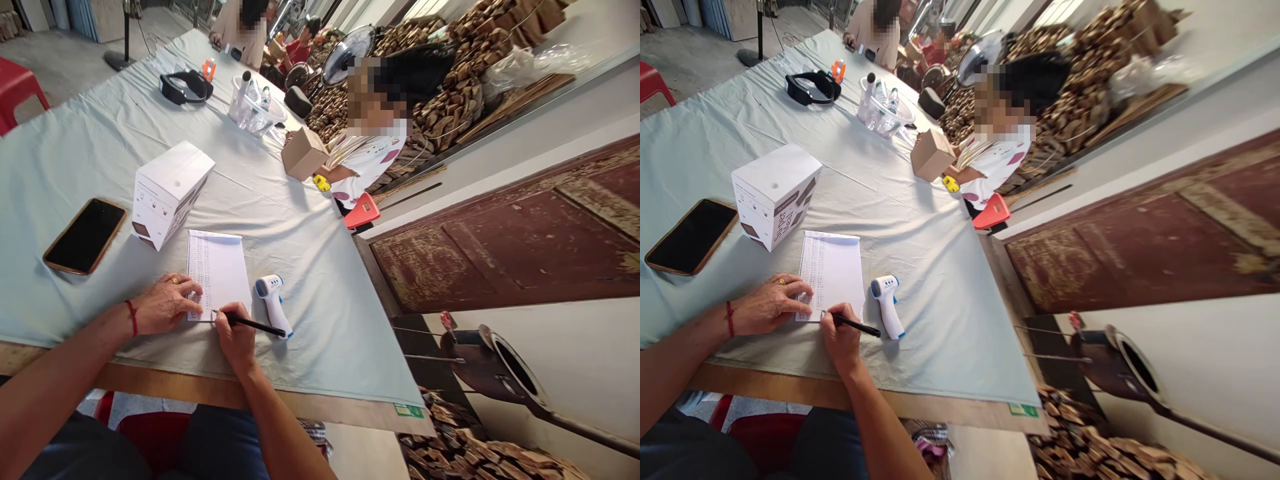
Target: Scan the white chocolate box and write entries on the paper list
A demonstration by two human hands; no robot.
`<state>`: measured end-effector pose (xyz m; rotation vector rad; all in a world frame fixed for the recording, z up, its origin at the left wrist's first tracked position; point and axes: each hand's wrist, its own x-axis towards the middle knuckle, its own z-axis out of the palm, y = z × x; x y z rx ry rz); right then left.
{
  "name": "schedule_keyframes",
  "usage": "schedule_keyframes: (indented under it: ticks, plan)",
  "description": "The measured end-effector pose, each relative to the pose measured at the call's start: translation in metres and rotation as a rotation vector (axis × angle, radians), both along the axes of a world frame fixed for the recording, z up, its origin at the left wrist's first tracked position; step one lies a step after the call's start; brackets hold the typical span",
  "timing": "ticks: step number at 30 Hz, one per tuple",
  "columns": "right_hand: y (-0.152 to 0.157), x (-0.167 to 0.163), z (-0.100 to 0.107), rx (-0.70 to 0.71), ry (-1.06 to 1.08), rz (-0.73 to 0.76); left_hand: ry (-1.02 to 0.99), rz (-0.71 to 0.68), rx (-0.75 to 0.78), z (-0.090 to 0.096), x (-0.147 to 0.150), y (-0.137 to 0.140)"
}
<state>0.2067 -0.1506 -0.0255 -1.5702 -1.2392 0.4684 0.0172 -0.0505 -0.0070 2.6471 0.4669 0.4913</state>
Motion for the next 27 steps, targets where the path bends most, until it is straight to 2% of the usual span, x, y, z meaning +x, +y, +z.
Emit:
schedule_keyframes:
  ticks: [8,14,16,19,21,24,27]
  plan:
    - [-0.002,-0.001,0.001,0.109,0.069,-0.106,-0.062,0.033,0.039,0.002,-0.001,0.003]
    - [-0.002,0.000,0.001,0.078,0.054,-0.080,-0.178,0.066,0.066,0.011,0.000,0.002]
    - [-0.002,0.001,0.002,0.078,0.059,-0.088,-0.334,0.177,0.102,0.019,0.000,0.001]
    - [-0.002,0.002,0.004,0.070,0.046,-0.077,-0.622,0.556,0.225,0.026,-0.003,0.004]
    - [-0.002,0.001,0.005,0.052,0.038,-0.052,-0.741,0.793,0.263,0.025,-0.009,0.013]
    - [-0.002,0.000,0.005,0.031,0.052,-0.022,-0.783,0.956,0.115,0.016,-0.019,0.032]
    - [-0.002,-0.002,0.005,0.019,0.066,-0.027,-0.786,0.972,-0.159,0.007,-0.027,0.052]
